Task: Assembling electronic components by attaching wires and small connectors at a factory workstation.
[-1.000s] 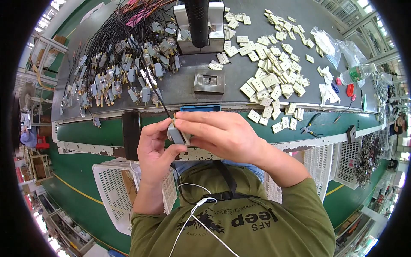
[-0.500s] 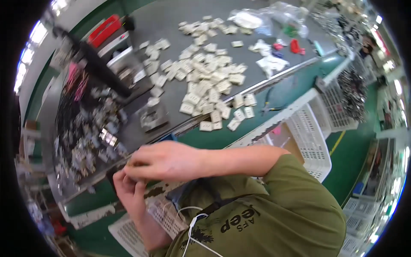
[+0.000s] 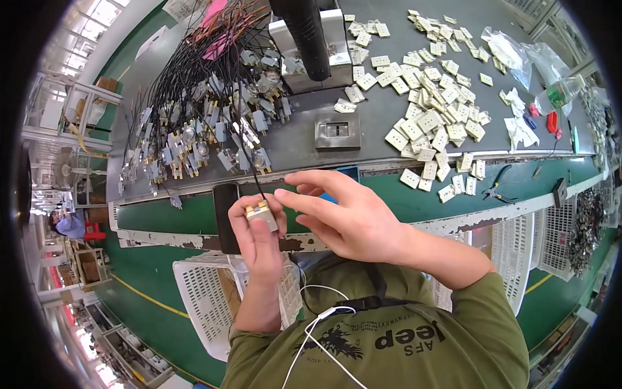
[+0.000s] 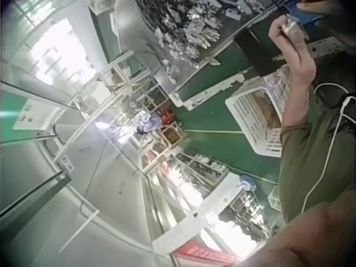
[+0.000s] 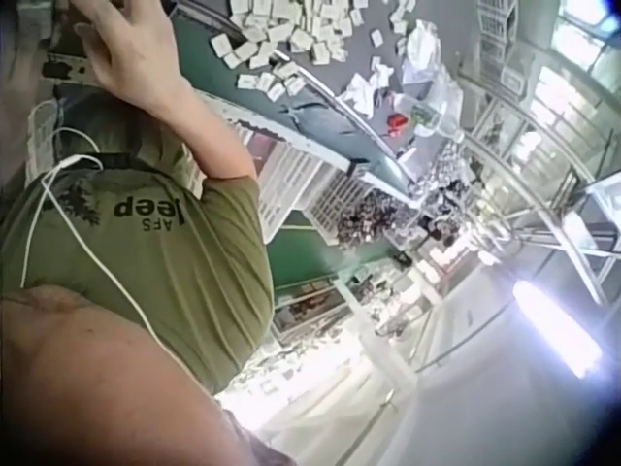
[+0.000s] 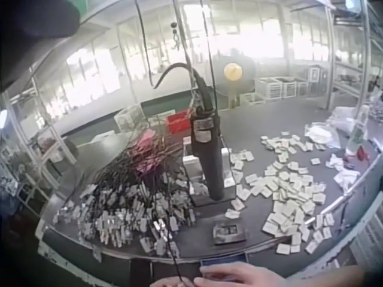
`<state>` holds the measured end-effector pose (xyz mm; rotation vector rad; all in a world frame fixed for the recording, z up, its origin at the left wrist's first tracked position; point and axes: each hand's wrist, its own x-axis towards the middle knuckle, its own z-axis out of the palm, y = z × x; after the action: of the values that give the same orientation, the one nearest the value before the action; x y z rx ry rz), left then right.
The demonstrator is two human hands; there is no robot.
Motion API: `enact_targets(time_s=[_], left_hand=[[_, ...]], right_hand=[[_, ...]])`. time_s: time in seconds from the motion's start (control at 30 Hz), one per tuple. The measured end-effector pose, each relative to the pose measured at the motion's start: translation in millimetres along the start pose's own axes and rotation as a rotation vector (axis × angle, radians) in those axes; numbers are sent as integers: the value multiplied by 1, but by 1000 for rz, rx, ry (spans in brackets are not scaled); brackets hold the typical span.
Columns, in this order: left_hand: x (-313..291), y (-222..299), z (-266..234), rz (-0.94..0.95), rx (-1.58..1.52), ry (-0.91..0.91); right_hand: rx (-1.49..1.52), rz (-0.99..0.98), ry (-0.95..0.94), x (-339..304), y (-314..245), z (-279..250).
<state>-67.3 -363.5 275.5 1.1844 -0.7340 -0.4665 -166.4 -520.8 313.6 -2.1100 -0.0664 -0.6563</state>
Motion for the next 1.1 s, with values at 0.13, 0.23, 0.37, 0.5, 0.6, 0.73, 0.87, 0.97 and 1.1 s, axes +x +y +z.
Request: enact_targets(time_s=[0.13,0.23,0.37,0.5,0.6,0.73,0.87,0.97,1.1], left_hand=[[4,3,-16,-109,-395,5],[6,9,-20,-122,-617,-44],[7,7,-27,-67,-688,-64],[-27,29,-82,17,-486,156],[-59,36,-132,-10,-66,273],[-71,33,-176,98,225,434],[-83,29,-218,350,329,732],[-105,19,-257,414,379,809],[-153,-8,-313,352,181,1038]], right_hand=[[5,2,-44,0,2,0],[87,43,-77,0,-2,0],[149,131,-74,-2,0,-10],[31,62,47,-2,1,-45],[-280,220,315,-12,47,-87],[-667,500,298,-17,113,-137],[-941,450,141,-10,162,-138],[-1149,478,-101,8,191,-132],[-1065,700,-120,21,187,-141]])
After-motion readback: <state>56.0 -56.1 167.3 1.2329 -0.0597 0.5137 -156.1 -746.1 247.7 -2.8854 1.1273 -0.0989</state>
